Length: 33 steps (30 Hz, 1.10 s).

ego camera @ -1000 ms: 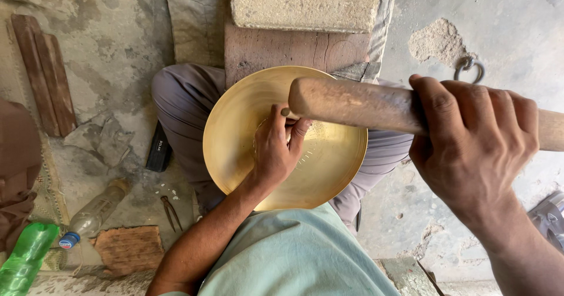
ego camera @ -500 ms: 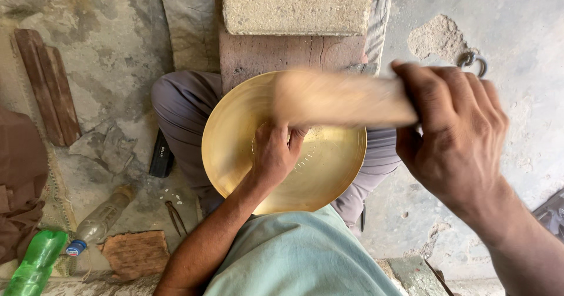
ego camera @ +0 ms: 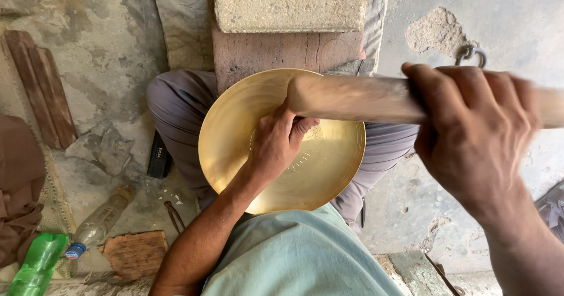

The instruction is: The person sits cross-legged on the floor and uses a wooden mallet to repeatedly strike a small metal punch held against the center of a brass plate. The person rotates the plate occasionally to work on different sections of the central pattern.

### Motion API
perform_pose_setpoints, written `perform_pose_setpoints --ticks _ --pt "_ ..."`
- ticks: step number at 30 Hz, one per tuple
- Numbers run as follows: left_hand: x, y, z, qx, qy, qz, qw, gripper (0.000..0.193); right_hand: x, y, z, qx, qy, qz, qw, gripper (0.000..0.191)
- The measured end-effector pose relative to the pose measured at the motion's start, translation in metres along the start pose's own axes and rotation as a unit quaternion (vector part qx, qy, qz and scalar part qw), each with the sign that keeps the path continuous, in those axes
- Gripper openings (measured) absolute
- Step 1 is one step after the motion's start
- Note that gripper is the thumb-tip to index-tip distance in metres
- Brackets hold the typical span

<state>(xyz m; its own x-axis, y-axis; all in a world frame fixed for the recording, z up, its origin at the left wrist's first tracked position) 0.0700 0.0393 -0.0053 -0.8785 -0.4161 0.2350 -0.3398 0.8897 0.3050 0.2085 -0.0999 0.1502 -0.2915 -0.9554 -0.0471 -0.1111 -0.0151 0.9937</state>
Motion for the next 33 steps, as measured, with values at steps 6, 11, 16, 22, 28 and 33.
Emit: perform_pose_setpoints --ticks 6,11,16,22,28,33 --pt "-0.001 -0.003 0.001 -0.031 0.003 0.002 1.000 0.028 0.005 -0.001 0.009 0.124 0.039 0.029 0.991 0.022" --pt "-0.002 -0.007 0.001 -0.031 0.004 0.028 0.999 0.026 0.014 -0.003 -0.004 -0.078 -0.057 -0.022 0.995 0.030" --pt "-0.007 -0.012 0.001 -0.041 0.007 0.051 0.998 0.032 0.027 -0.010 -0.004 0.016 -0.055 0.052 0.997 0.038" --pt "0.004 -0.001 -0.012 -0.024 -0.032 0.007 0.999 0.020 0.037 -0.007 0.008 0.098 -0.010 0.000 0.995 0.031" --pt "0.016 0.001 0.005 0.114 0.085 -0.035 0.989 0.020 0.055 -0.011 -0.011 -0.081 -0.095 -0.041 0.991 0.043" --pt "0.017 -0.004 -0.002 0.060 -0.015 -0.049 0.997 0.020 0.046 -0.011 -0.001 0.048 -0.033 -0.022 0.998 0.042"
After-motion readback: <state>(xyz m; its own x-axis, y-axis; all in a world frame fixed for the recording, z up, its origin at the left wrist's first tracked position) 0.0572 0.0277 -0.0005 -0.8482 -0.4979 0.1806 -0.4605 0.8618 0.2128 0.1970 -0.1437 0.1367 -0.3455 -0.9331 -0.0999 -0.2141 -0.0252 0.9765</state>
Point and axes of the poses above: each hand's wrist, its own x-axis away from the middle knuckle, its own y-axis out of the back of the hand, z = x × y, the point moved 7 cm from there along -x, towards the middle knuckle, and after that the axes turned 13 degrees about y, right-handed, at the moved point
